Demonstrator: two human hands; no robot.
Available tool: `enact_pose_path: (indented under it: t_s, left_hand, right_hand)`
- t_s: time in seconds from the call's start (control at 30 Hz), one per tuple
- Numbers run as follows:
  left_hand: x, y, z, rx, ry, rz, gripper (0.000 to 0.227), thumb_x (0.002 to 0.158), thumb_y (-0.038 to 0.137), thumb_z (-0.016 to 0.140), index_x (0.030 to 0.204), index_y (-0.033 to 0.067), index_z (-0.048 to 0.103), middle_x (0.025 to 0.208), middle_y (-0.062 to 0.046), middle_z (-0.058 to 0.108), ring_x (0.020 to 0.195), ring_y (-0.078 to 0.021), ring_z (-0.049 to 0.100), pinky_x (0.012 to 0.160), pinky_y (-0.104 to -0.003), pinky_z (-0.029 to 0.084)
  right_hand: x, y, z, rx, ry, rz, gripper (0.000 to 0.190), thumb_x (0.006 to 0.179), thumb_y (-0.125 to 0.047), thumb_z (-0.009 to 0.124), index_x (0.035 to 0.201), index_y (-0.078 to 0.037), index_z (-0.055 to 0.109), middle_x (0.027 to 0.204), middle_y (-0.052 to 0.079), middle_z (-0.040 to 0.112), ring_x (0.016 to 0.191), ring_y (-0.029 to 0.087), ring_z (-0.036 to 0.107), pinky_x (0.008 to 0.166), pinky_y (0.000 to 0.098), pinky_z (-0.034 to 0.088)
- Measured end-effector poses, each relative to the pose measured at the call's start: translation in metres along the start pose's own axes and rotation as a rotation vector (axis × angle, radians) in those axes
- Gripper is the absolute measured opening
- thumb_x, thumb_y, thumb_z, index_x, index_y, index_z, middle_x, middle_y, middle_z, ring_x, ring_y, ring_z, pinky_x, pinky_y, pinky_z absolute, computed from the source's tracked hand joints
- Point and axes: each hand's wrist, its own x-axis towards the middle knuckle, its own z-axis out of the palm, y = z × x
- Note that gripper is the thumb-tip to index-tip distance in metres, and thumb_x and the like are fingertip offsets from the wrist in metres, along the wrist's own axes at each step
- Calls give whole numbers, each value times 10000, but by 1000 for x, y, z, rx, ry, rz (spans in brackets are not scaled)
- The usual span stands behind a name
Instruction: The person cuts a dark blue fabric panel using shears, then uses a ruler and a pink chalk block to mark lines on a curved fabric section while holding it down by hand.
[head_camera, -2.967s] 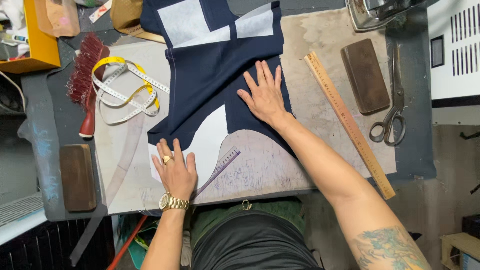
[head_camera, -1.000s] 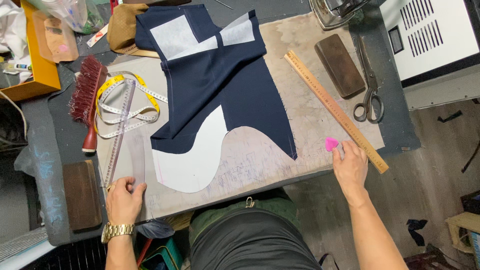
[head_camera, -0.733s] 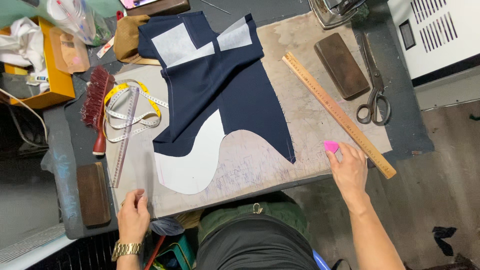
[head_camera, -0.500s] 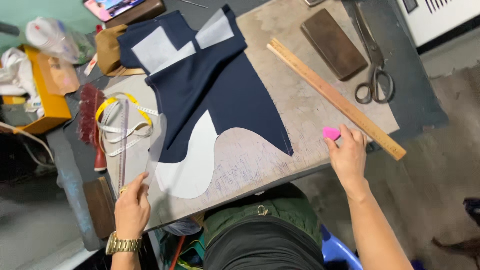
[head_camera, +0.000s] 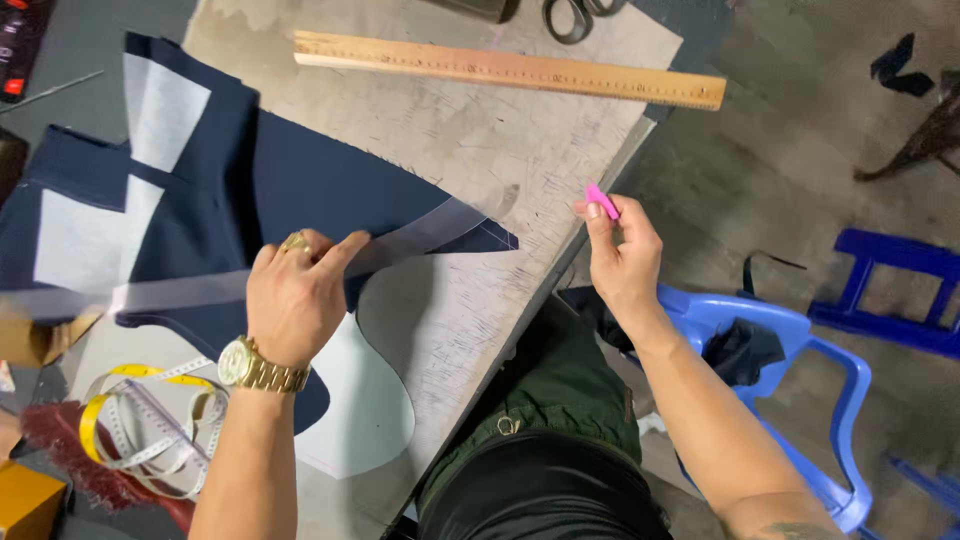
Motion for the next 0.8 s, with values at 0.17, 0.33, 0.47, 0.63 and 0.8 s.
enact_pose_path:
  t_s: [0.17, 0.33, 0.47, 0.63, 0.8]
  left_hand:
    - [27, 6, 57, -141, 10, 153, 380, 947, 175, 613, 1230, 393, 743, 871, 63, 582, 716, -174, 619, 750, -317, 456]
    - [31, 18, 68, -206, 39, 172, 422, 905, 79, 620, 1215, 329, 758, 919, 26, 603, 793, -205, 643, 797, -343, 440]
    - [37, 30, 52, -196, 196, 171, 426, 848, -22, 638, 1200, 182, 764, 1099, -104, 631, 995, -315, 644, 990, -474, 410]
    - [0, 74, 52, -292, 293, 30, 336, 878, -30, 616, 1175, 81, 725, 1209, -179, 634, 1119, -372, 637, 1055, -544, 413]
    - [-46, 122, 41, -581, 348, -141, 291, 937, 21, 579, 1185, 68, 723, 1135, -169, 684, 960, -350, 680, 905, -509, 489]
  right_hand:
    - [-22, 7, 21, 26, 118, -231, 183, 1074, -134, 559, 1101, -5, 686, 1059, 131, 780, 1053, 315, 733, 981, 415, 542]
    - [-18, 15, 52, 70, 88, -452, 187, 1067, -61, 524, 1134, 57, 652, 1152, 179, 734, 1165, 357, 669, 1067, 489, 487]
    - [-16, 25, 61, 21, 22, -574, 157, 1072, -76, 522, 1133, 25, 627, 1211, 141, 721, 1204, 340, 654, 1108, 503, 434]
    - [-15, 28, 58, 57, 8, -604, 148, 1068, -67, 538, 1097, 58, 611, 1189, 169, 732, 1152, 373, 675, 1085, 520, 451]
    - [-44, -2, 32, 56, -126, -477, 172, 1018, -72, 612, 1069, 80, 675, 1018, 176, 736, 977, 380, 703, 963, 510, 541]
